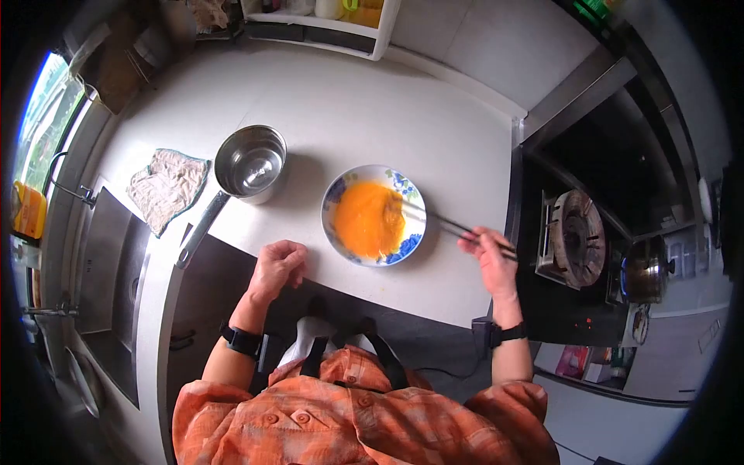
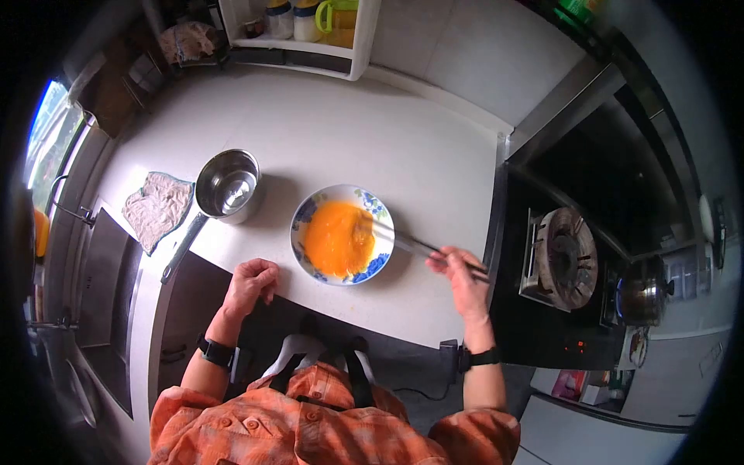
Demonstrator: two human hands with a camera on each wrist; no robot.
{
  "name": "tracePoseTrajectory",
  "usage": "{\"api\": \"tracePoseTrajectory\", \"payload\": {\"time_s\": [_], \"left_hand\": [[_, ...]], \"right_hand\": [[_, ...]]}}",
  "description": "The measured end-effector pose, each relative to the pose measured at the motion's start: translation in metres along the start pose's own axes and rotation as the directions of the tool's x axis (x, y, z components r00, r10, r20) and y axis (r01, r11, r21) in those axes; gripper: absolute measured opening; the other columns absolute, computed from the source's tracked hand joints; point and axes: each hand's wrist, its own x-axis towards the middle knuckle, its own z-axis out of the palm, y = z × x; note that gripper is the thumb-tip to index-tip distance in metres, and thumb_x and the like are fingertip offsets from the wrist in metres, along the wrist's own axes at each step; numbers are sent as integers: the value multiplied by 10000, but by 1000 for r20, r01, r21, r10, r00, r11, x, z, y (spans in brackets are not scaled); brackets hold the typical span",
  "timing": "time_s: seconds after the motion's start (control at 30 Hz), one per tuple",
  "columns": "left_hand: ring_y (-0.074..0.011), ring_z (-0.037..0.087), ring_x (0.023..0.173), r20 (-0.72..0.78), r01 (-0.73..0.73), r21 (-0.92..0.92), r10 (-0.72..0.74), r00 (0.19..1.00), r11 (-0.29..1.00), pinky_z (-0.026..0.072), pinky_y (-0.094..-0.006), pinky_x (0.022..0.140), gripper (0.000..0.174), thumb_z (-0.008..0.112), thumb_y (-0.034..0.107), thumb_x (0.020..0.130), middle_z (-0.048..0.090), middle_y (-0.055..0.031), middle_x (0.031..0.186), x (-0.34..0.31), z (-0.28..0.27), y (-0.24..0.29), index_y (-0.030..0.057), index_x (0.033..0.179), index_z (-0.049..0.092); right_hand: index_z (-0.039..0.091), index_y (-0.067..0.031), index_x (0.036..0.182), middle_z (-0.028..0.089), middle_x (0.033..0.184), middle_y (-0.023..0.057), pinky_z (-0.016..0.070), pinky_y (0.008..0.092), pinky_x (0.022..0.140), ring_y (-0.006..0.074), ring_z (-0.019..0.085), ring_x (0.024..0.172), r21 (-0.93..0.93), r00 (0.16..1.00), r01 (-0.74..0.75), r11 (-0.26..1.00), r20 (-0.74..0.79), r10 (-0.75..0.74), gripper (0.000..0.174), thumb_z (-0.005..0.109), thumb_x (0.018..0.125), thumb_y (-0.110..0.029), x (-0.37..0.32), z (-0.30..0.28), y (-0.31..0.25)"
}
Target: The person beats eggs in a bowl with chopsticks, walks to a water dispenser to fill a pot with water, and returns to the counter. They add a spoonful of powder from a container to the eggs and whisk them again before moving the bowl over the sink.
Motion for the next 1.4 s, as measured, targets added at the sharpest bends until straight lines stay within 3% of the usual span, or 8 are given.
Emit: {"api": "tracePoseTrajectory", "payload": {"time_s": [0.1,0.23,0.53,0.67,0.77,0.9,1.03,1.4], "left_hand": [[-87,514,459,-3,-6,-3,6,1000,1000,430,-207,411,150,558,145,864,557,-25,613,2,-2,1,-2,848,582],[-87,514,457,-3,-5,-6,5,1000,1000,429,-207,408,148,561,140,860,554,-25,611,2,-1,0,-5,843,582],[-86,514,459,-10,1,-4,-1,1000,1000,426,-204,406,156,560,145,860,557,-27,618,1,0,3,-7,836,582],[-87,513,460,-13,-9,5,10,1000,1000,426,-205,405,156,555,144,862,558,-29,622,2,0,1,-7,835,583],[-88,514,461,-6,-26,-7,26,1000,1000,426,-205,405,155,553,145,863,562,-31,628,0,0,-1,-5,836,582],[-91,515,461,-21,-18,9,18,1000,1000,429,-208,408,158,556,147,862,561,-33,625,0,0,0,-8,845,582],[-92,517,463,-26,-12,12,12,1000,1000,432,-208,413,164,557,152,862,556,-29,618,-1,2,3,-9,846,582],[-91,514,464,-68,-16,19,17,998,1000,426,-205,411,157,559,151,857,548,-26,612,0,4,3,-5,849,579]], "right_hand": [[567,49,974,618,900,172,525,373,753,255,627,824,-101,948,-180,978,247,200,211,505,898,-138,-11,10,-12],[567,53,993,618,921,179,527,370,748,273,629,826,-100,996,-83,992,20,85,212,501,894,-123,2,-7,2],[577,62,976,623,898,150,525,362,761,240,632,812,-212,942,-154,965,262,208,223,505,895,-133,-7,4,-22],[583,65,958,631,868,169,533,364,727,252,637,782,-133,1000,8,991,29,-4,216,526,883,-129,4,-7,-22],[588,56,947,626,899,169,529,359,737,248,633,801,-204,950,-105,973,270,159,204,515,889,-125,-12,2,-23],[565,57,993,624,919,172,528,361,740,255,634,811,-124,998,-54,991,19,56,213,516,888,-121,1,-6,-1],[555,56,1019,624,928,172,527,348,747,258,632,830,28,970,-110,994,223,101,225,509,893,-125,1,-1,-4],[566,62,981,618,901,160,526,369,758,255,623,848,-28,980,-85,996,177,89,210,509,891,-119,-2,1,-6]]}}
